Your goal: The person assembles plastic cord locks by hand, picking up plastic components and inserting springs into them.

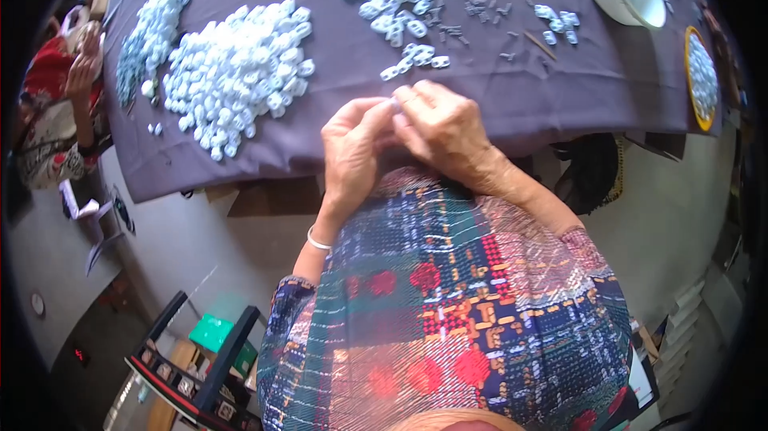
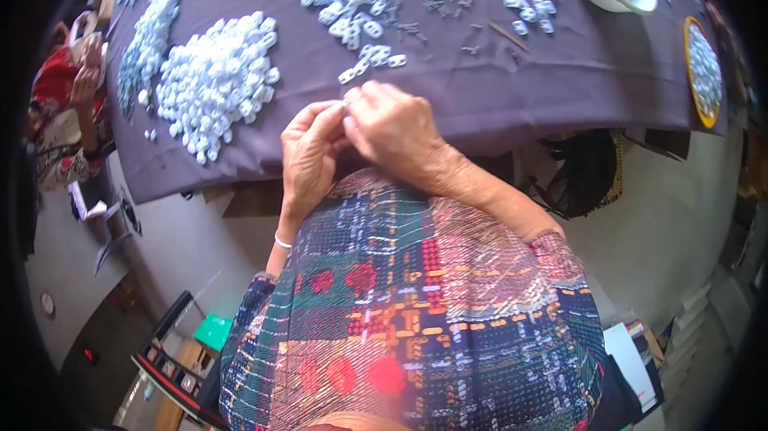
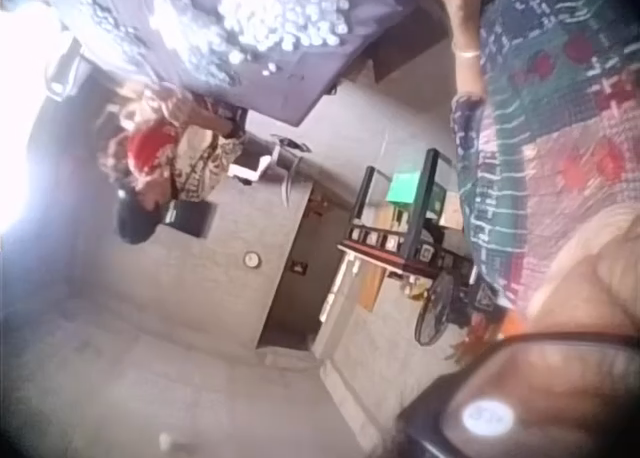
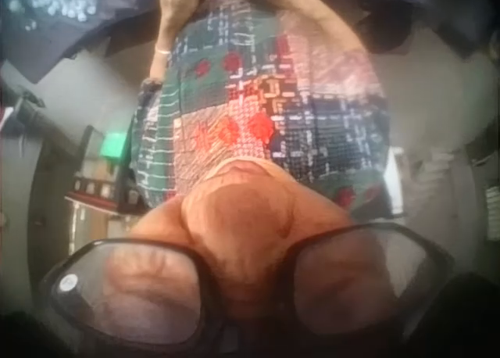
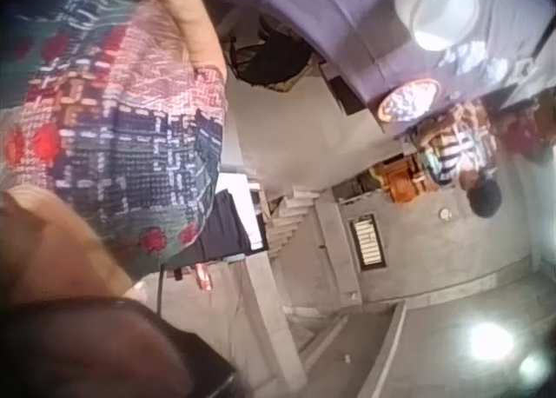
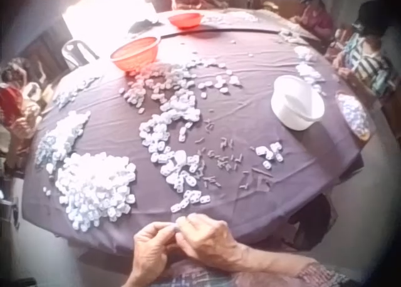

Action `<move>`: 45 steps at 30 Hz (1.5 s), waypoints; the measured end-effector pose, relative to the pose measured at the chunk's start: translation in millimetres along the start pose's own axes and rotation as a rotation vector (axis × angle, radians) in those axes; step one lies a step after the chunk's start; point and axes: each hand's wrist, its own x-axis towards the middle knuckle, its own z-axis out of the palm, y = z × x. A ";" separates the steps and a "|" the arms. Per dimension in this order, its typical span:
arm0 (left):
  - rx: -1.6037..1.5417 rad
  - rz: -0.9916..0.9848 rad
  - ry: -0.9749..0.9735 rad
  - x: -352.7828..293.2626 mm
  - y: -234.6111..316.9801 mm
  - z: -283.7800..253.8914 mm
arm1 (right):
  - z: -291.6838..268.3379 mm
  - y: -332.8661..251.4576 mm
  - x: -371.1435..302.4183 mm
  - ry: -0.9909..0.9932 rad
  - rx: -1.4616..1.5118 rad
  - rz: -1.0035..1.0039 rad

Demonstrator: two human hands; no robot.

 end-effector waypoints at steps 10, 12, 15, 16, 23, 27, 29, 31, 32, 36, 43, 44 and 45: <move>0.166 0.025 0.096 0.8 -4.6 0.9 | 16.1 1.4 -5.5 0.061 0.054 -0.020; 0.101 0.031 0.138 1.1 -4.0 4.6 | 15.1 0.5 -4.1 0.056 0.057 0.002; 0.043 0.063 0.054 5.4 -5.3 -5.5 | 5.4 -2.7 -1.4 0.071 0.176 0.028; 0.046 0.064 0.048 5.6 -2.8 -5.8 | 1.8 -0.6 -1.3 0.078 0.173 0.028; 0.714 0.836 0.343 16.9 53.0 -37.2 | -44.9 59.1 -1.1 0.317 -0.249 0.263; 1.099 1.012 0.507 35.4 83.3 -70.0 | -65.2 77.4 -12.1 0.217 -0.335 0.433; 1.309 1.124 0.555 45.1 93.8 -81.3 | -64.9 78.2 -12.1 0.193 -0.316 0.442; 1.566 1.175 0.602 50.1 102.9 -81.8 | -62.4 77.8 -9.1 0.163 -0.371 0.416; 1.656 1.226 0.592 54.8 108.4 -84.2 | -60.1 77.9 -7.0 0.161 -0.362 0.416; 1.609 1.303 0.605 55.0 92.7 -68.2 | -47.3 74.9 -1.7 0.114 -0.372 0.306; 1.425 1.047 0.155 47.3 14.9 -8.3 | -36.4 56.0 1.5 0.061 -0.203 0.203; 1.437 1.010 0.144 49.8 11.4 -4.5 | -38.7 58.8 0.6 0.060 -0.209 0.205; 1.437 1.022 0.135 53.4 10.0 -2.9 | -41.1 63.4 -1.0 0.123 -0.151 0.213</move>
